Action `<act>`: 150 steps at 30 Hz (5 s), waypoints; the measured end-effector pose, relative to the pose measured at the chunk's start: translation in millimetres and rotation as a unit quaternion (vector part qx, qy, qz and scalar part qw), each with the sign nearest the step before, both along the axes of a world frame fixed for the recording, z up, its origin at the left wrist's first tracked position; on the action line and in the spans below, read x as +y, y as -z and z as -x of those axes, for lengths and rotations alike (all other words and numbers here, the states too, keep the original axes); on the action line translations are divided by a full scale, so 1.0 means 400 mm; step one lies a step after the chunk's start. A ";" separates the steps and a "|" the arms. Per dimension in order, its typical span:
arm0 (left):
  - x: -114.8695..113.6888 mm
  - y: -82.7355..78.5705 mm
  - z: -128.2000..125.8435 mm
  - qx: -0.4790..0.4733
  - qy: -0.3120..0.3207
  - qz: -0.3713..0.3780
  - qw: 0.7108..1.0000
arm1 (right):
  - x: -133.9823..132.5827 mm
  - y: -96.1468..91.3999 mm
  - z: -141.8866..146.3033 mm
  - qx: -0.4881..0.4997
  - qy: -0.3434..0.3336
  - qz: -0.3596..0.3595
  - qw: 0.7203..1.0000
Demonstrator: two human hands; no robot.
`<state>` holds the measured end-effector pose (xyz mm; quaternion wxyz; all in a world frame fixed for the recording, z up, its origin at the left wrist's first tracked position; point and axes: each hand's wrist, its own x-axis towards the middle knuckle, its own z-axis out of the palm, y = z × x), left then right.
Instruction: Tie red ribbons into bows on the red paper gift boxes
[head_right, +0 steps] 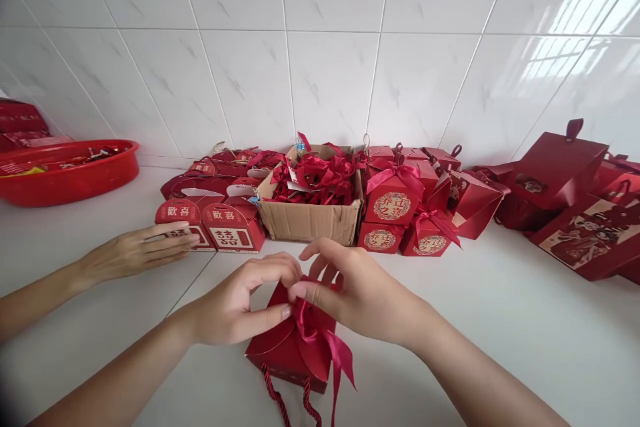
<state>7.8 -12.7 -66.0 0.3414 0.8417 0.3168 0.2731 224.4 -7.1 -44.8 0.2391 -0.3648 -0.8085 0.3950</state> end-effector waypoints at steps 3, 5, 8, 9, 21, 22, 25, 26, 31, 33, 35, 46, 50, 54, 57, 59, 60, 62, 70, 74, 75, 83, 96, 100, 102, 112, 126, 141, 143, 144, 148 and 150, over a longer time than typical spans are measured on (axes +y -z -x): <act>-0.008 -0.003 0.000 0.019 -0.027 -0.025 0.999 | 0.006 0.008 0.007 0.030 -0.056 0.016 0.998; -0.013 -0.005 -0.001 0.025 -0.042 -0.022 0.999 | 0.002 0.006 0.002 0.031 -0.072 -0.004 0.997; -0.018 -0.006 -0.005 0.022 -0.048 -0.006 0.999 | -0.002 0.003 -0.004 0.023 -0.058 -0.036 0.997; -0.020 -0.007 -0.006 0.021 -0.049 -0.003 0.999 | -0.002 0.004 -0.003 0.022 -0.050 -0.037 0.998; -0.017 -0.005 0.000 0.024 -0.057 0.003 0.998 | 0.019 0.012 -0.014 -0.017 -0.146 -0.110 0.983; -0.016 -0.003 0.003 0.024 -0.061 0.008 0.998 | 0.021 0.011 -0.018 -0.031 -0.152 -0.126 0.980; -0.015 0.001 0.008 0.028 -0.073 0.020 0.997 | 0.025 0.010 -0.028 -0.073 -0.168 -0.172 0.968; -0.015 0.002 0.009 0.031 -0.076 0.023 0.996 | 0.026 0.009 -0.032 -0.091 -0.172 -0.179 0.964; -0.009 0.003 0.008 0.037 -0.073 0.021 0.996 | 0.024 0.004 -0.048 -0.167 -0.170 -0.185 0.953; -0.005 0.004 0.007 0.029 -0.067 0.031 0.997 | 0.023 0.003 -0.050 -0.179 -0.170 -0.180 0.952; -0.002 0.006 0.008 0.016 -0.056 0.051 0.997 | 0.023 0.003 -0.050 -0.178 -0.173 -0.174 0.953; -0.006 0.014 0.007 -0.007 -0.021 0.081 0.996 | 0.034 0.019 -0.047 -0.111 -0.190 -0.160 0.962; -0.001 0.010 0.013 -0.019 -0.008 0.109 0.994 | 0.034 0.014 -0.050 -0.125 -0.194 -0.155 0.961; -0.001 0.002 0.019 0.006 -0.013 0.084 0.996 | 0.038 0.007 -0.060 -0.151 -0.194 -0.151 0.958; -0.002 0.000 0.021 0.013 -0.010 0.073 0.997 | 0.045 0.009 -0.066 -0.142 -0.194 -0.149 0.959; -0.002 0.001 0.021 0.009 -0.010 0.082 0.997 | 0.049 0.012 -0.068 -0.126 -0.192 -0.145 0.962; -0.003 0.002 0.021 0.007 -0.011 0.089 0.996 | 0.050 0.012 -0.068 -0.115 -0.191 -0.141 0.965; -0.004 0.003 0.021 0.002 -0.014 0.102 0.995 | 0.051 0.010 -0.066 -0.091 -0.189 -0.135 0.968; -0.006 0.003 0.022 -0.013 -0.019 0.104 0.994 | 0.041 0.013 -0.056 -0.098 -0.201 -0.163 0.961; -0.002 0.004 0.024 -0.011 -0.021 0.110 0.994 | 0.033 0.022 -0.049 -0.137 -0.214 -0.181 0.950; -0.002 0.002 0.025 -0.009 -0.022 0.111 0.994 | 0.030 0.021 -0.047 -0.146 -0.214 -0.184 0.948; -0.004 -0.004 0.037 0.021 -0.038 0.106 0.993 | 0.026 0.017 -0.046 -0.168 -0.202 -0.207 0.943; -0.057 0.024 -0.021 -0.038 -0.123 0.036 0.991 | 0.020 0.022 -0.015 0.006 -0.068 -0.172 0.983; -0.038 0.027 -0.022 -0.045 -0.126 0.044 0.990 | 0.016 0.022 -0.010 -0.005 -0.060 -0.116 0.991; -0.014 0.037 -0.015 -0.055 -0.114 0.026 0.992 | 0.014 0.023 -0.010 -0.006 -0.072 -0.053 0.996; -0.075 -0.002 0.011 0.047 -0.014 -0.240 0.970 | -0.002 0.027 -0.003 0.013 -0.108 -0.079 0.991; -0.107 -0.012 -0.021 0.162 -0.016 -0.237 0.958 | 0.007 0.028 -0.013 -0.052 -0.123 -0.182 0.974; -0.116 -0.026 0.061 0.164 -0.050 -0.327 0.929 | 0.013 0.025 -0.023 -0.161 -0.128 -0.227 0.952; -0.122 -0.029 0.073 0.200 -0.019 -0.313 0.928 | 0.013 0.025 -0.024 -0.168 -0.127 -0.229 0.950; -0.123 -0.030 0.078 0.205 0.005 -0.304 0.930 | 0.014 0.025 -0.025 -0.169 -0.125 -0.230 0.950; -0.101 -0.041 0.089 0.109 -0.023 -0.265 0.958 | 0.019 0.023 -0.027 -0.137 -0.136 -0.230 0.954; -0.073 -0.049 0.083 0.053 -0.122 -0.218 0.967 | 0.020 0.021 -0.027 -0.116 -0.140 -0.221 0.958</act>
